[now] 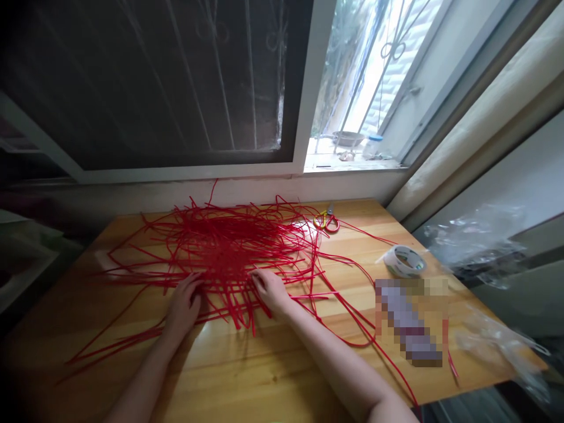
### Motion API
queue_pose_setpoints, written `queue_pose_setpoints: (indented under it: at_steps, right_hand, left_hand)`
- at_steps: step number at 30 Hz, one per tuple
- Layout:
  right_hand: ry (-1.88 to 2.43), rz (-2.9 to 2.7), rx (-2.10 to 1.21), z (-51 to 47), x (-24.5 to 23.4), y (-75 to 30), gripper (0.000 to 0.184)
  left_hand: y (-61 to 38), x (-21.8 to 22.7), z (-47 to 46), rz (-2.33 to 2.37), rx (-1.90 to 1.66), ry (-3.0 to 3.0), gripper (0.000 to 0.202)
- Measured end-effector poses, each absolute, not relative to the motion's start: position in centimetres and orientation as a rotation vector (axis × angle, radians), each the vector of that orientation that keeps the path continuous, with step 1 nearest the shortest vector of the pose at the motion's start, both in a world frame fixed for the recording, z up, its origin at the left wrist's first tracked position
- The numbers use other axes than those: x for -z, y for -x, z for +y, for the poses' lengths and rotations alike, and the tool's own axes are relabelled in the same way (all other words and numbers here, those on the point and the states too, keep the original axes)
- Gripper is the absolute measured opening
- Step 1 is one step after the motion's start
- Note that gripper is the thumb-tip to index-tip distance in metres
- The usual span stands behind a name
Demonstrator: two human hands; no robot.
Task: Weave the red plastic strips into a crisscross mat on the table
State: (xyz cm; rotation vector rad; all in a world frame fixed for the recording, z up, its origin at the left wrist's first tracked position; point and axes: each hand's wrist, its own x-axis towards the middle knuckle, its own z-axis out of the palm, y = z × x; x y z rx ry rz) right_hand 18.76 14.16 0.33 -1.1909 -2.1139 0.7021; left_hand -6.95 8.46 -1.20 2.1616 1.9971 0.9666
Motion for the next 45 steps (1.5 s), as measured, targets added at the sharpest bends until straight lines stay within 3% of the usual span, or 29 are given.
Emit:
queue_pose_setpoints:
  at_steps: [3,7,9,13,18,24,28,35,45]
  right_hand:
    - [1.147,-2.164,-0.662,14.5,-0.3,-18.7,0.026]
    - [1.053,-2.347,-0.486,13.8,0.0,-18.1,0.049]
    - [1.051,-2.402,-0.414,13.3,0.2,-17.8,0.053]
    - [1.015,-2.450,-0.405,13.0,0.0,-17.9,0.046]
    - [0.942,-2.468,-0.635,12.4,-1.6,-19.7,0.034]
    - [0.775,-2.535,-0.808,11.1,-4.1,-22.9,0.050]
    - [0.715,-2.635,-0.822,11.0,-4.4,-24.5,0.054]
    - [0.767,-2.590,-0.727,12.1,-2.7,-24.1,0.026]
    - [0.877,-2.534,-0.565,11.5,-3.1,-23.6,0.035]
  left_hand:
    - [6.3,0.6,8.1,1.998,-0.991,-2.196,0.033]
    - [4.4,-0.4,7.7,2.090,-1.035,-2.216,0.045]
    - [3.1,-0.7,7.5,2.011,-1.018,-2.272,0.045]
    - [1.2,-0.1,7.1,1.729,-0.818,-2.385,0.046]
    - [1.7,-0.2,6.0,1.585,-0.577,-2.439,0.046]
    - [3.0,-2.5,4.3,1.373,-0.395,-2.475,0.059]
    - [3.0,-2.5,4.3,1.399,-0.387,-2.444,0.055]
    - [3.2,-1.8,4.9,1.401,-0.440,-2.446,0.043]
    - [2.7,-1.6,6.0,1.674,-0.639,-2.392,0.039]
